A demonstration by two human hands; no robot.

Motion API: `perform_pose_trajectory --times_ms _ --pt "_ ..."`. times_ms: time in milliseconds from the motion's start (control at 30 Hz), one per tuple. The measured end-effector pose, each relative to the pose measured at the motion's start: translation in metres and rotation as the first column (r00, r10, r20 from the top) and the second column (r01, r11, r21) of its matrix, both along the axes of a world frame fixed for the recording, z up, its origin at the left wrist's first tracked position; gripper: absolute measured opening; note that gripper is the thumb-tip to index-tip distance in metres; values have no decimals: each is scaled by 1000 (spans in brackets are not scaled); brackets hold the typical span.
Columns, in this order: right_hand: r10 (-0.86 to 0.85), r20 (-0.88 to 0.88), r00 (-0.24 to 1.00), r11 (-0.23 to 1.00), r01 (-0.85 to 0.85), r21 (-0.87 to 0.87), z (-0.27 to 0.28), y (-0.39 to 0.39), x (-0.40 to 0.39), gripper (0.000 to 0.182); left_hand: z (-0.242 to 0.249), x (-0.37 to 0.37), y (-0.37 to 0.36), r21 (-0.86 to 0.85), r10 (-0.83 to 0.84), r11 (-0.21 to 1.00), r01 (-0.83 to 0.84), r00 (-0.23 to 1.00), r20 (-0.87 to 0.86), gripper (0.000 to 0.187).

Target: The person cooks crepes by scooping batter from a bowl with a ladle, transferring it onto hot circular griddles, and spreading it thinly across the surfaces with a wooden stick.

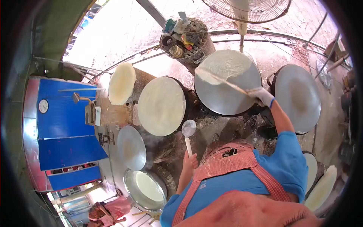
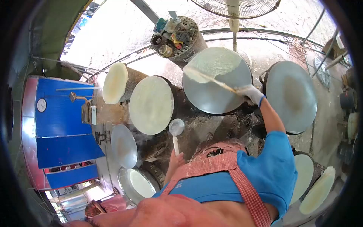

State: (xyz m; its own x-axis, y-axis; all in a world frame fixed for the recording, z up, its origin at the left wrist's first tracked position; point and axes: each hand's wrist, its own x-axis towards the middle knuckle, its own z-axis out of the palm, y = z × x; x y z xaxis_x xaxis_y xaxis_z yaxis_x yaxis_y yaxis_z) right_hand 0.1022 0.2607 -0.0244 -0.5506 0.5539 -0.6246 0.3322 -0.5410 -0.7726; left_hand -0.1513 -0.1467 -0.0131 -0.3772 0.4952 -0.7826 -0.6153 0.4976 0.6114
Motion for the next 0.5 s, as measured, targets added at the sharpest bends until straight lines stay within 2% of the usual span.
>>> perform_pose_trajectory --times_ms 33,67,133,167,233,267,333,400,467,500 --pt "51 21 998 997 -50 -60 1 -6 9 33 -2 2 2 6 9 1000 -9 1000 24 33" --pt "60 5 998 998 -60 -24 -28 -2 26 33 0 5 1 -9 30 1000 -30 1000 2 39" --pt "34 18 999 999 -34 32 -21 14 26 35 2 7 -3 31 66 997 -66 998 4 44" --pt "88 -42 995 988 -82 128 -16 32 26 31 4 7 -9 42 80 996 -80 997 1 48" --pt "-131 -131 983 985 144 97 -28 58 -2 28 1 4 -16 5 91 996 -91 996 -6 54" --pt "-136 -123 983 986 146 81 -19 61 -12 28 3 6 -17 -17 101 995 -101 995 -26 54" --pt "124 -7 992 984 -122 132 0 54 -32 27 2 5 -22 -61 113 991 -116 992 -54 54" --pt "174 -82 981 972 -158 172 -23 40 -12 29 -9 0 -27 -27 166 986 -165 985 44 56" --pt "211 19 977 977 -211 -18 -12 26 17 33 -17 -1 -38 -17 181 983 -180 981 70 58" --pt "229 29 973 973 -229 -2 -10 35 21 33 -20 -1 -38 1 178 984 -179 980 86 60"
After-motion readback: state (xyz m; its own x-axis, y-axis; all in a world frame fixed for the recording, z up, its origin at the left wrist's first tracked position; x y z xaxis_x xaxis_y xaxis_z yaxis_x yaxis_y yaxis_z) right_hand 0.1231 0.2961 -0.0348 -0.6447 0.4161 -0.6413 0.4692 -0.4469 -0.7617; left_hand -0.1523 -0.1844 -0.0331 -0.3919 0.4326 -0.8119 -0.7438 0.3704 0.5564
